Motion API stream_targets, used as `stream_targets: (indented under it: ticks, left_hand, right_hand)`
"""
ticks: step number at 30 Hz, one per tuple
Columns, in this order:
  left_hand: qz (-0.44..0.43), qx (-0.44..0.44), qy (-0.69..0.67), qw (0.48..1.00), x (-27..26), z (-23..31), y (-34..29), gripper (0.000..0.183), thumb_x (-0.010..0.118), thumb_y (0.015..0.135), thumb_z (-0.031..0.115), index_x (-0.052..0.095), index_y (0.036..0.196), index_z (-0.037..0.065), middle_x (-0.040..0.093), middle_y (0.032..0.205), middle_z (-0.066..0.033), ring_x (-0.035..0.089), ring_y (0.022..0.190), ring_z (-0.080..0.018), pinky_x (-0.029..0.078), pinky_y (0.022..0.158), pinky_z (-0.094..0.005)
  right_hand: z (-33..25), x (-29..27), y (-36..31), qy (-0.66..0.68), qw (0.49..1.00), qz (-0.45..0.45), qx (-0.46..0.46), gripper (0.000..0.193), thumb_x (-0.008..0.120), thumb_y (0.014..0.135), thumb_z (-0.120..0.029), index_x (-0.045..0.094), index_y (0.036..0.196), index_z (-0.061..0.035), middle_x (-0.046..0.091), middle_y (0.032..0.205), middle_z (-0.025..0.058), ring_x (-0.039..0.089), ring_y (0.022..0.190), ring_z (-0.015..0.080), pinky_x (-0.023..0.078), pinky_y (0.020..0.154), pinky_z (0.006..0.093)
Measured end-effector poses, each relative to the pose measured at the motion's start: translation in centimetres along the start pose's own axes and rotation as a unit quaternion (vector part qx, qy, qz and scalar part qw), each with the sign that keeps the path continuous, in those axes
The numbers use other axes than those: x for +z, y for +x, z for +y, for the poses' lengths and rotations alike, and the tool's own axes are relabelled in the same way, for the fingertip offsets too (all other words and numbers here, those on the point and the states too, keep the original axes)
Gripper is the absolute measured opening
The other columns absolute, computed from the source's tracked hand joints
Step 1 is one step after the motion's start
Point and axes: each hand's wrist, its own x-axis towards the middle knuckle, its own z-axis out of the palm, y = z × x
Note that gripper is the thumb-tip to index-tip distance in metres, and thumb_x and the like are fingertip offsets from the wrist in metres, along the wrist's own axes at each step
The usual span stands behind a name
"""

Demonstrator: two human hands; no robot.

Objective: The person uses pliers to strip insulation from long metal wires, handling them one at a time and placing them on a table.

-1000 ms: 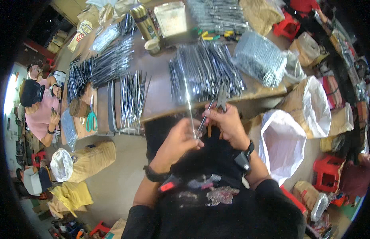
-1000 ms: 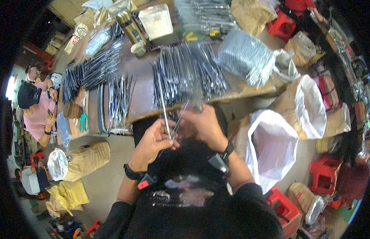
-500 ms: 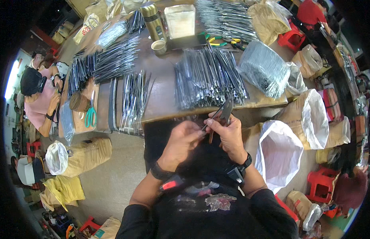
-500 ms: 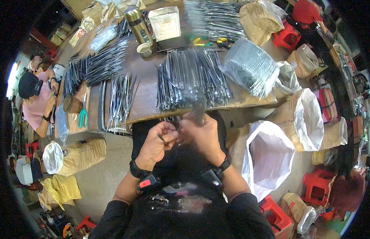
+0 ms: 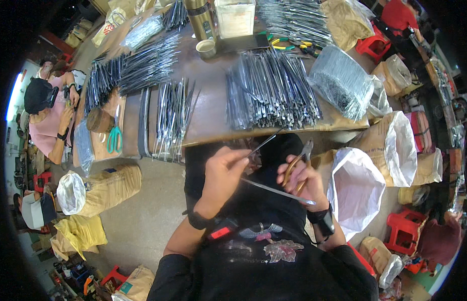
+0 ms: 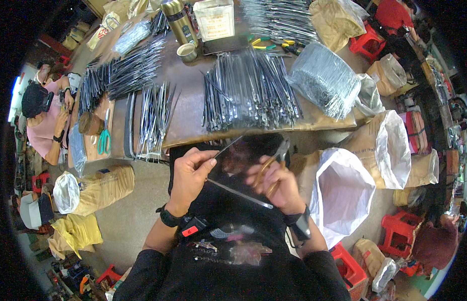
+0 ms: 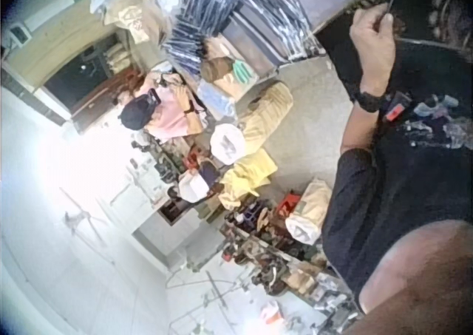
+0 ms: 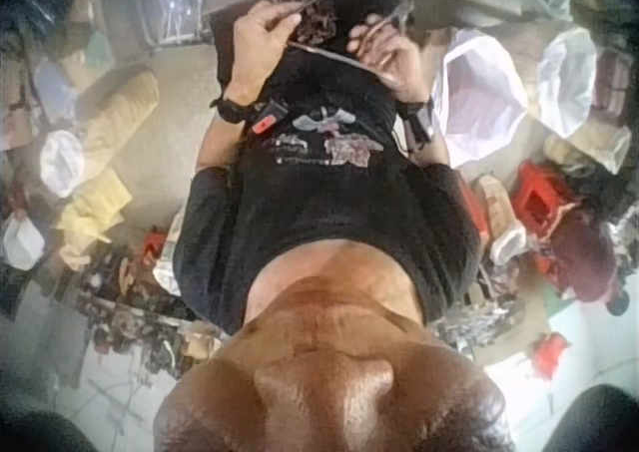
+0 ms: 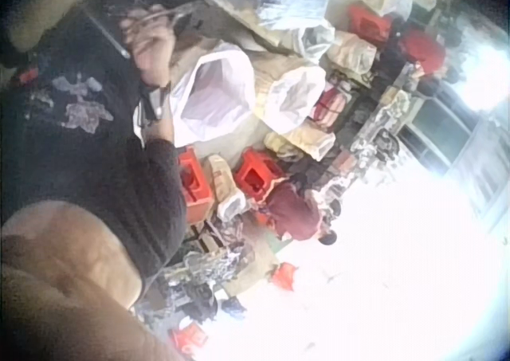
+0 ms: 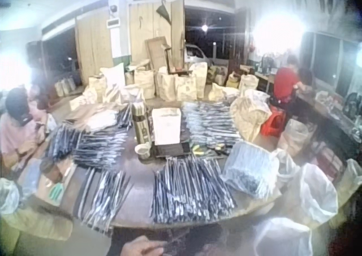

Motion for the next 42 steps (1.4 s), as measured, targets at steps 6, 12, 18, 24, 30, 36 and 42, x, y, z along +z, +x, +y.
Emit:
stream_targets:
  ticks: [6, 12, 18, 24, 30, 36, 42]
  left_hand:
    - [0.018, 0.054, 0.068, 0.996, -0.3, 1.0, -0.4, 0.021, 0.061, 0.076, -0.002, 0.066, 0.096, 0.002, 0.05, 0.068, -0.0019, 0.045, 0.063, -0.0093, 0.037, 0.057, -0.0224]
    - [0.035, 0.066, 0.07, 0.995, -0.6, 1.1, -0.3, 0.022, 0.06, 0.077, -0.003, 0.066, 0.097, 0.002, 0.051, 0.07, -0.0018, 0.045, 0.063, -0.0098, 0.038, 0.057, -0.0223]
    - [0.014, 0.037, 0.045, 0.998, -0.5, 0.8, -0.3, 0.02, 0.058, 0.08, -0.001, 0.065, 0.099, 0.002, 0.052, 0.076, -0.0021, 0.048, 0.066, -0.0073, 0.04, 0.059, -0.0211]
    - [0.007, 0.011, -0.005, 1.0, -0.1, 1.5, -0.1, 0.021, 0.057, 0.081, 0.0, 0.064, 0.1, 0.002, 0.053, 0.077, -0.0023, 0.05, 0.066, -0.0072, 0.04, 0.057, -0.0206]
    - [0.01, 0.028, 0.006, 1.0, -0.1, 0.8, 0.1, 0.02, 0.056, 0.082, 0.001, 0.064, 0.1, 0.002, 0.051, 0.076, -0.0008, 0.05, 0.063, -0.0057, 0.04, 0.054, -0.0197]
    - [-0.006, 0.001, -0.023, 1.0, 0.2, 0.6, 0.1, 0.02, 0.057, 0.082, 0.002, 0.064, 0.1, 0.002, 0.052, 0.076, -0.001, 0.05, 0.063, -0.0063, 0.04, 0.053, -0.0199]
    - [-0.025, 0.008, 0.056, 0.998, -0.2, 0.1, 0.1, 0.023, 0.058, 0.082, 0.004, 0.062, 0.104, 0.002, 0.05, 0.079, -0.0031, 0.05, 0.067, -0.0084, 0.041, 0.058, -0.0215]
  right_hand:
    - [0.6, 3.4, 0.9, -0.423, 0.904, -0.042, 0.034, 0.064, 0.048, 0.064, 0.0, 0.036, 0.127, -0.0052, 0.048, 0.108, 0.0089, 0.051, 0.095, 0.0208, 0.046, 0.075, 0.027]
    - [-0.7, 5.3, 2.3, -0.71, 0.69, -0.103, -0.096, 0.077, 0.05, 0.066, -0.008, 0.023, 0.138, -0.0061, 0.053, 0.113, 0.0167, 0.049, 0.106, 0.0319, 0.037, 0.094, 0.037]
    - [-1.4, 5.7, 2.1, -0.78, 0.604, -0.049, -0.157, 0.059, 0.051, 0.066, -0.009, 0.042, 0.124, -0.0062, 0.056, 0.095, 0.0178, 0.054, 0.089, 0.0365, 0.045, 0.078, 0.0392]
    - [-1.3, 5.2, 2.2, -0.772, 0.605, -0.024, -0.19, 0.043, 0.05, 0.066, -0.007, 0.053, 0.109, -0.0022, 0.058, 0.085, 0.0179, 0.057, 0.077, 0.0363, 0.046, 0.07, 0.0374]
    - [-1.4, 4.8, 2.9, -0.791, 0.552, -0.054, -0.257, 0.038, 0.053, 0.067, -0.011, 0.054, 0.104, -0.0027, 0.058, 0.08, 0.0185, 0.055, 0.072, 0.0374, 0.045, 0.065, 0.0413]
    - [-1.5, 4.3, 2.6, -0.799, 0.57, -0.017, -0.192, 0.029, 0.055, 0.069, -0.014, 0.057, 0.097, -0.0047, 0.056, 0.069, 0.0189, 0.055, 0.069, 0.0375, 0.043, 0.062, 0.043]
    - [-1.0, 4.6, 2.2, -0.774, 0.607, -0.003, -0.181, 0.024, 0.056, 0.071, -0.014, 0.058, 0.092, -0.0042, 0.055, 0.065, 0.0198, 0.056, 0.063, 0.0379, 0.044, 0.059, 0.0413]
